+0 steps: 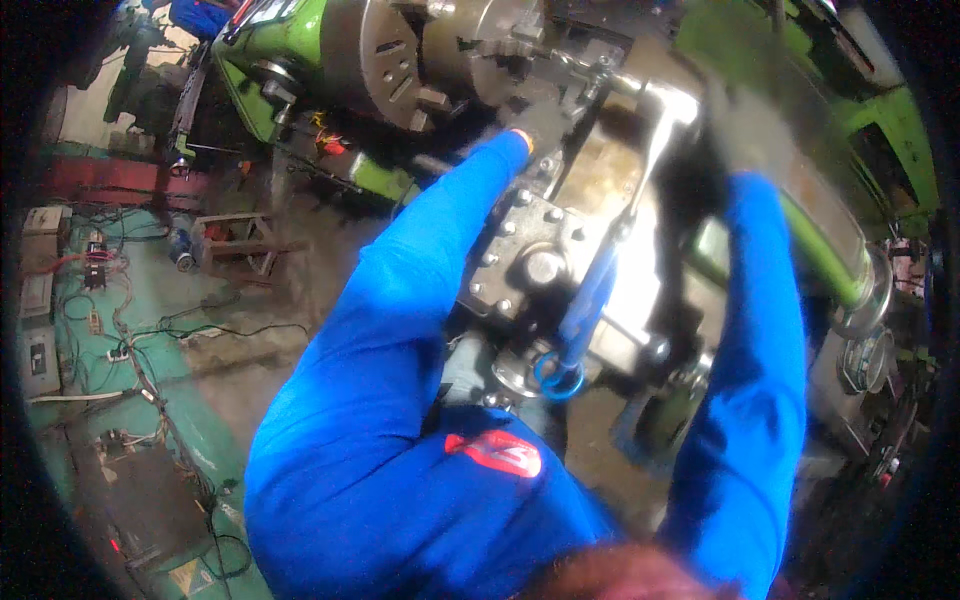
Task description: The person operates a large green metalworking machine, likely a lathe, in a workshop. They use a wrench to tighten components on the machine's chuck and adjust various levers and handles on the machine's body.
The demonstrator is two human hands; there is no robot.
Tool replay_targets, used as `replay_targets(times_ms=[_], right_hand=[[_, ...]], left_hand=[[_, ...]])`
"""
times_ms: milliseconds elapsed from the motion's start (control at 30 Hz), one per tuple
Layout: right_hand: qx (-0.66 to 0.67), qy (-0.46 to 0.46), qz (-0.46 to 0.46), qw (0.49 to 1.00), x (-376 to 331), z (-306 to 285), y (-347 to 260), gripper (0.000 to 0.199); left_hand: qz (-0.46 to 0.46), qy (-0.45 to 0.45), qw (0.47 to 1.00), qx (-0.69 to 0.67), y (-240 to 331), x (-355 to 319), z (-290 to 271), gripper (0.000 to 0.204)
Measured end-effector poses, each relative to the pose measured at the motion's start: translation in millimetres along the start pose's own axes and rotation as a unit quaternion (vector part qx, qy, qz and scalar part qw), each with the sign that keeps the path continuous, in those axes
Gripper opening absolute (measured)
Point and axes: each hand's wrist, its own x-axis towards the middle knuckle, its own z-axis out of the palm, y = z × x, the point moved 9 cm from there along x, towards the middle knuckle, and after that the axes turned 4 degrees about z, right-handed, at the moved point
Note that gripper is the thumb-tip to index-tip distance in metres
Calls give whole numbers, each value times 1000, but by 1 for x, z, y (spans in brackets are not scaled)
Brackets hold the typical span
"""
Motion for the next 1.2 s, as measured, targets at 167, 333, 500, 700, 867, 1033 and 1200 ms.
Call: replay_targets(times_ms=[167,333,500,700,867,1033,1200], right_hand=[[-21,-27,6,999,1,-1,-1,68],[-31,-9,5,999,-1,-2,-4,68],[-24,-17,10,1000,-2,-6,-10,65],[-26,8,-3,1000,1,-5,3,60],[-15,-1,28,1000,-10,-22,-7,57],[12,-3,-4,1000,-8,-18,-7,55],[421,151,-22,894,-16,-25,39,45]], left_hand=[[-321,-196,744,-552,-17,-18,39,38],[-70,-107,938,-323,-6,-8,18,27],[-58,-32,976,-207,-5,-31,17,27],[-322,54,774,-543,21,-156,2,22],[-424,266,574,-648,60,-257,-61,18],[-391,367,695,-479,91,-288,-170,24],[-395,344,642,-560,161,-257,-281,26]])
